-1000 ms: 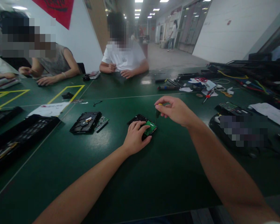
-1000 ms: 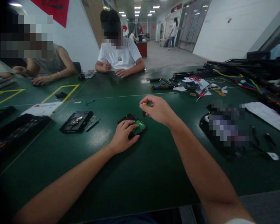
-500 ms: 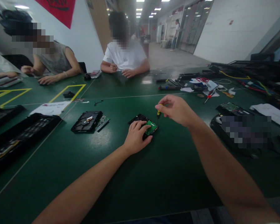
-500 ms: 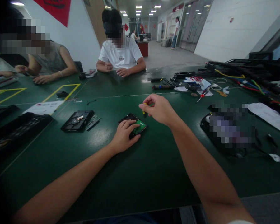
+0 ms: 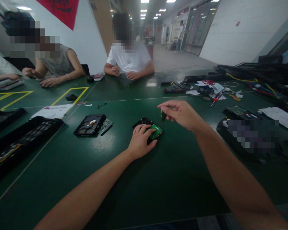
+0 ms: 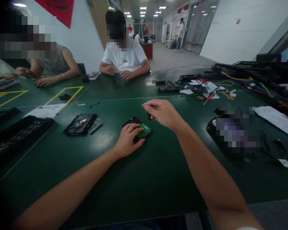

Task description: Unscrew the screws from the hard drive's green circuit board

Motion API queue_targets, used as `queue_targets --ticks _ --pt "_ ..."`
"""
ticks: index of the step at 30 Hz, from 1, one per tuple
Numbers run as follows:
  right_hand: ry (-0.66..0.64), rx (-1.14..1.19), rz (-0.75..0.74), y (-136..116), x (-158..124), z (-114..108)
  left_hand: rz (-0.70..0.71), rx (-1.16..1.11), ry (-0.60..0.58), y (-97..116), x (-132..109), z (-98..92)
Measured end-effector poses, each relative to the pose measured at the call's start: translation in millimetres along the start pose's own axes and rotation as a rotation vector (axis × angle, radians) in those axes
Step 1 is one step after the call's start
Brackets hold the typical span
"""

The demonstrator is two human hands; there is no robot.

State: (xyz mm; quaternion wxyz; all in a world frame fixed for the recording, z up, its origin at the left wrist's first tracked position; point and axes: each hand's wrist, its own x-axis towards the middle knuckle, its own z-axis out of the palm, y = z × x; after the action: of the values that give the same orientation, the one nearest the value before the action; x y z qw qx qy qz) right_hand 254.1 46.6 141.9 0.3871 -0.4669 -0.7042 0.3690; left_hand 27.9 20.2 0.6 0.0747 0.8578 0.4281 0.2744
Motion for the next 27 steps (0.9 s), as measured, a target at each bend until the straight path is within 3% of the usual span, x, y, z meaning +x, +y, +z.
queue_targets --ticks 6,12,21,27 --pt "0.093 -0.044 0.039 2.9 1.2 -0.2 0.003 0.011 -0.009 0.2 0.2 -0.6" --pt "0.048 0.039 0.022 2.1 1.5 0.4 0.004 0.006 -0.002 -0.6 -0.1 0.2" --pt "0.098 -0.085 0.014 7.4 2.3 -1.3 -0.002 -0.007 0.003 -0.3 0.1 -0.2" --pt "0.058 0.013 0.028 4.4 3.3 1.2 0.005 0.009 -0.005 -0.7 0.1 0.3"
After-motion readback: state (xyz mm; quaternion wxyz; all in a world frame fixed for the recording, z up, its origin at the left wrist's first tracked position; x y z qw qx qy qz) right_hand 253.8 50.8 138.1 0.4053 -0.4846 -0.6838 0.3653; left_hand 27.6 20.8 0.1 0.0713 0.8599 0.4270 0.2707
